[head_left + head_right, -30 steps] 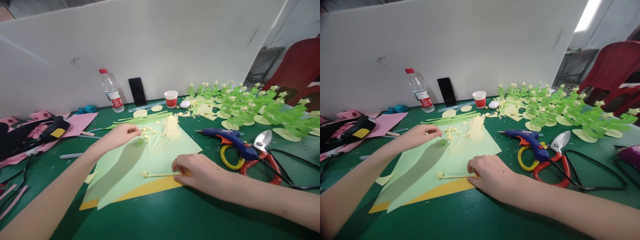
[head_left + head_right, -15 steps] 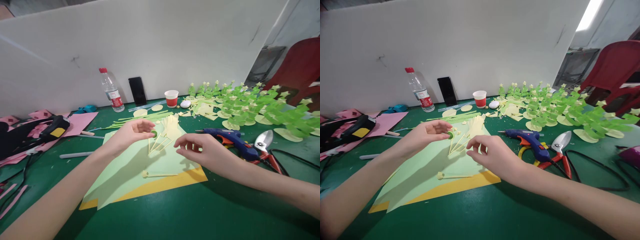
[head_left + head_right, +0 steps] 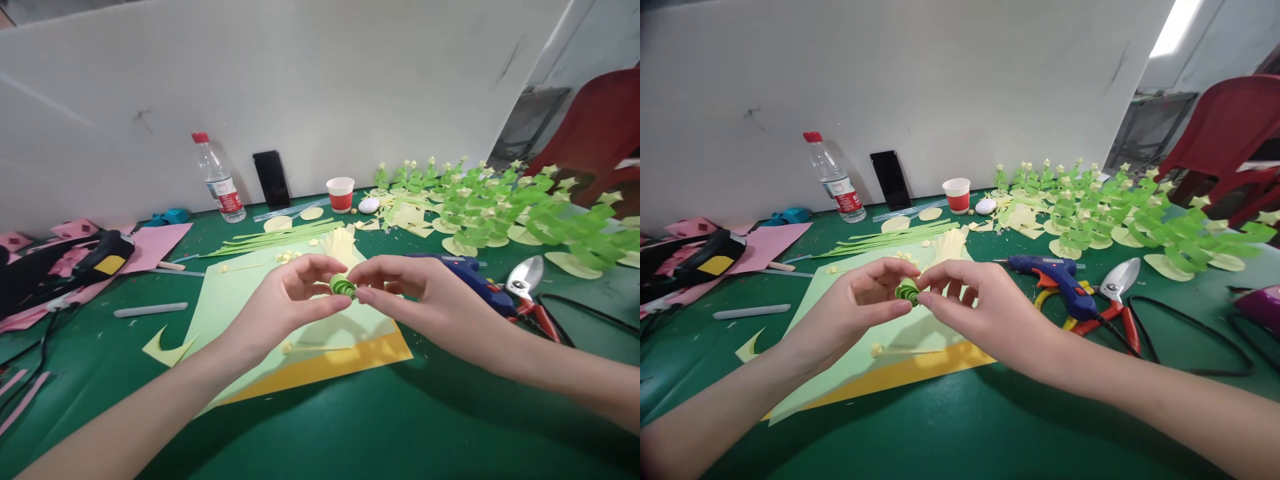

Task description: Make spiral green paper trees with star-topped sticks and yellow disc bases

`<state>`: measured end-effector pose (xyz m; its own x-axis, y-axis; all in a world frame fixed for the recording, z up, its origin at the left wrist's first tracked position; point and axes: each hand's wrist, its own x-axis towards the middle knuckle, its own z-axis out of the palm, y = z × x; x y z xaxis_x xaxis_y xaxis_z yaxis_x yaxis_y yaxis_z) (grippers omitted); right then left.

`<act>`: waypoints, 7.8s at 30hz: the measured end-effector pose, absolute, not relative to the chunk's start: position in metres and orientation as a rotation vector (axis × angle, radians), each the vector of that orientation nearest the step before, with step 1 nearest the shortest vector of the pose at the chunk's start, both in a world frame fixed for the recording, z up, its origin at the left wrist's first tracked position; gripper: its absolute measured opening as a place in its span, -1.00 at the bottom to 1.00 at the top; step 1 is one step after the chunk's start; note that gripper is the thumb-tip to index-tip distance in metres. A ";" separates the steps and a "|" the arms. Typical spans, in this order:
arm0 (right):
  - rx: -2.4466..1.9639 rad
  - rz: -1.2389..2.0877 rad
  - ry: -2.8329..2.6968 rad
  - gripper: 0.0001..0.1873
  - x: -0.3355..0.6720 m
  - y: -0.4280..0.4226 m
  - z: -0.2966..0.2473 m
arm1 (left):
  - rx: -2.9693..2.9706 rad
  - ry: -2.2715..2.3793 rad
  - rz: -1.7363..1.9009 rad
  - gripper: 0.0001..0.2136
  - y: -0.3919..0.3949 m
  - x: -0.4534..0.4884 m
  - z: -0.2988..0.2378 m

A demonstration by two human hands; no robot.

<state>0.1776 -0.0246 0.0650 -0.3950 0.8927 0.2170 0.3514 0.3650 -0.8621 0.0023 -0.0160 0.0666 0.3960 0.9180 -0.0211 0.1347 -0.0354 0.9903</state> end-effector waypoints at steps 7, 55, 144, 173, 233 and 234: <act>-1.065 0.888 -1.970 -0.80 0.179 -0.028 0.066 | 1.413 0.966 0.919 -0.80 -0.020 0.004 0.063; -0.861 1.763 -1.160 -0.84 0.182 -0.016 0.067 | 1.611 1.099 1.126 -0.91 -0.029 0.010 0.064; -1.418 0.383 -2.309 -0.83 0.193 -0.006 0.066 | 2.257 1.364 0.279 -0.71 -0.032 0.013 0.071; -1.444 -0.119 -1.829 -0.85 0.227 0.024 0.089 | 2.241 1.298 0.434 -0.69 -0.031 0.008 0.072; -0.980 0.877 -1.970 -0.84 0.192 -0.018 0.076 | 1.885 1.288 0.793 -0.77 -0.028 0.007 0.071; -1.005 0.881 -1.977 -0.85 0.191 -0.018 0.076 | 1.892 1.278 0.790 -0.77 -0.029 0.007 0.071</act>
<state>0.1910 -0.0179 0.0758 -0.4216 0.8559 0.2995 0.3495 0.4582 -0.8173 0.0068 -0.0288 0.0707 0.3238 0.9412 0.0967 0.5070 -0.2589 0.8221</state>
